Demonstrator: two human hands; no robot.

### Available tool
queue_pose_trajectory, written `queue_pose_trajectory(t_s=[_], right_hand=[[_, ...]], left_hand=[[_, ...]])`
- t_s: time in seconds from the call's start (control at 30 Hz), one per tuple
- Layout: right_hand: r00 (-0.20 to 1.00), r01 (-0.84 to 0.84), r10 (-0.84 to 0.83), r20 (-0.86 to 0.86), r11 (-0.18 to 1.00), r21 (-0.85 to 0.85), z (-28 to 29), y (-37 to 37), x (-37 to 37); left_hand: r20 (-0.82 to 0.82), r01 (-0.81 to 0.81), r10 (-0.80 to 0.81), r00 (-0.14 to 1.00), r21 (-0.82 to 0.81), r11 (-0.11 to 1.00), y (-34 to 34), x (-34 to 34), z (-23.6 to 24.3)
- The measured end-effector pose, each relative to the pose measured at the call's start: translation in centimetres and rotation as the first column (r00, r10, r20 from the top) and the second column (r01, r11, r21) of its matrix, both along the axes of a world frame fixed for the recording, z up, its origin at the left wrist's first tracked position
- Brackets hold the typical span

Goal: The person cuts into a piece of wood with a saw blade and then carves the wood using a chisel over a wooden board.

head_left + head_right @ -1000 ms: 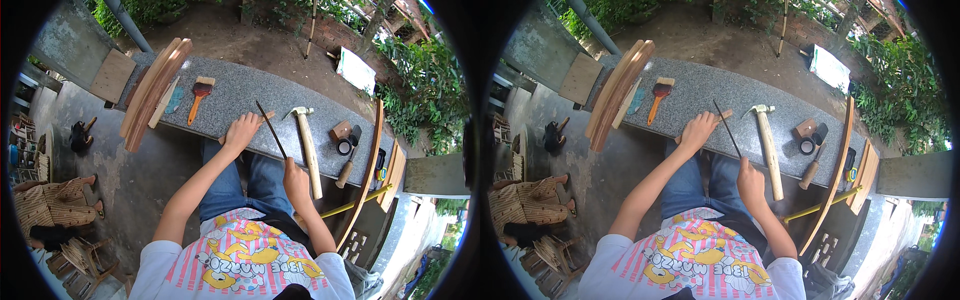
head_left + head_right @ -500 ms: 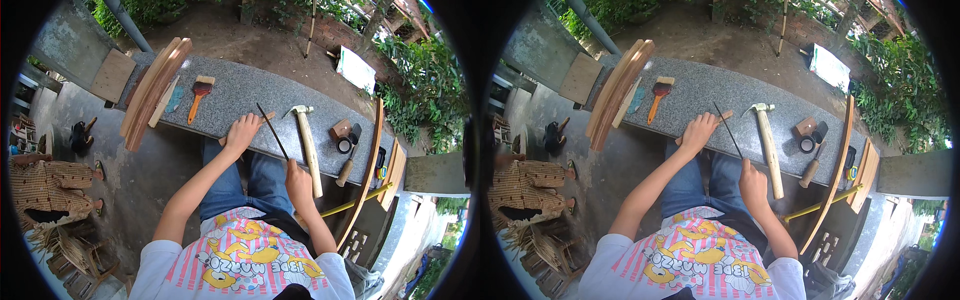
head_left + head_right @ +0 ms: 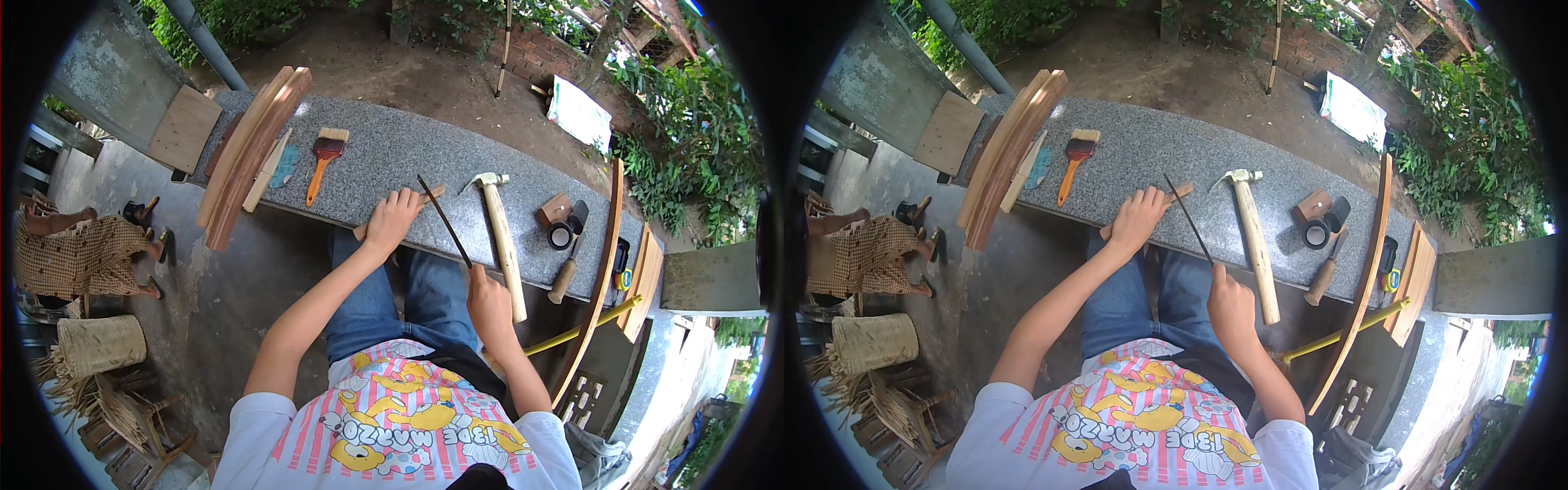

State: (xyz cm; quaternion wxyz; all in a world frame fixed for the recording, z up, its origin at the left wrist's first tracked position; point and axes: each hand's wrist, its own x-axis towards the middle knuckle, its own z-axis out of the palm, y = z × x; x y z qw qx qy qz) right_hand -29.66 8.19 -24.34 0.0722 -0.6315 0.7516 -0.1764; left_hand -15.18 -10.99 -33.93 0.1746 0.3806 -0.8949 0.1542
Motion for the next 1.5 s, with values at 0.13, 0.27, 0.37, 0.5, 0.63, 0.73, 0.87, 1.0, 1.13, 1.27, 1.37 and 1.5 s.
queue_pose_trajectory(t_s=[0.13, 0.27, 0.37, 0.5, 0.63, 0.73, 0.87, 1.0, 1.13, 1.27, 1.37, 1.5], right_hand=[[0.999, -0.003, 0.004, -0.049, 0.999, 0.035, -2.3, -3.0, -0.3], [0.996, -0.02, 0.027, -0.083, 0.996, 0.085, -2.4, -4.5, -0.1], [0.994, -0.032, 0.045, -0.1, 0.992, 0.121, -1.0, -2.2, 0.1], [0.996, -0.035, 0.042, -0.081, 0.996, 0.079, -0.2, -1.1, 0.3], [0.991, -0.021, 0.04, -0.127, 0.989, 0.147, -0.1, -2.3, 0.9], [0.998, -0.002, 0.007, -0.069, 0.998, 0.059, -0.4, -2.1, 0.8], [0.999, -0.008, 0.012, -0.05, 0.997, 0.081, 1.3, -0.6, 0.2], [0.998, -0.01, 0.015, -0.057, 0.997, 0.077, 0.8, -0.4, 0.0], [0.999, 0.043, -0.042, -0.02, 0.997, 0.068, -2.5, -3.3, -0.3], [1.0, 0.009, -0.009, -0.013, 1.0, 0.006, -3.4, -4.7, -0.5], [0.996, -0.016, 0.023, -0.091, 0.997, 0.077, -1.7, -3.2, -0.1], [0.999, -0.027, 0.029, -0.029, 0.997, 0.076, -1.4, -2.0, -0.5]], left_hand=[[0.005, 0.037, -0.037, 0.999, -0.035, 0.999, 0.2, -0.5, -0.1], [-0.004, 0.037, -0.037, 0.999, -0.002, 0.999, 0.2, -0.9, -0.3], [0.011, -0.006, 0.006, 1.0, -0.011, 1.0, 0.3, -0.3, -0.2], [0.015, 0.002, -0.002, 1.0, -0.036, 0.999, 0.2, -0.3, -0.2], [-0.021, -0.023, 0.023, 1.0, 0.021, 1.0, -0.1, -0.7, -0.5], [0.007, -0.005, 0.006, 1.0, -0.017, 1.0, 0.0, -0.7, -0.4], [0.016, 0.002, -0.002, 1.0, 0.001, 1.0, 0.1, -0.3, -0.2], [0.008, 0.005, -0.005, 1.0, -0.006, 1.0, 0.0, -0.1, -0.3], [-0.043, 0.066, -0.064, 0.997, 0.034, 0.997, 0.0, -0.4, 0.0], [-0.066, 0.093, -0.088, 0.994, 0.075, 0.993, -0.5, -0.5, 0.2], [-0.118, 0.088, -0.071, 0.99, 0.144, 0.986, -0.7, 0.2, 0.3], [-0.154, 0.115, -0.087, 0.984, 0.182, 0.977, -0.9, 0.3, 0.4]])
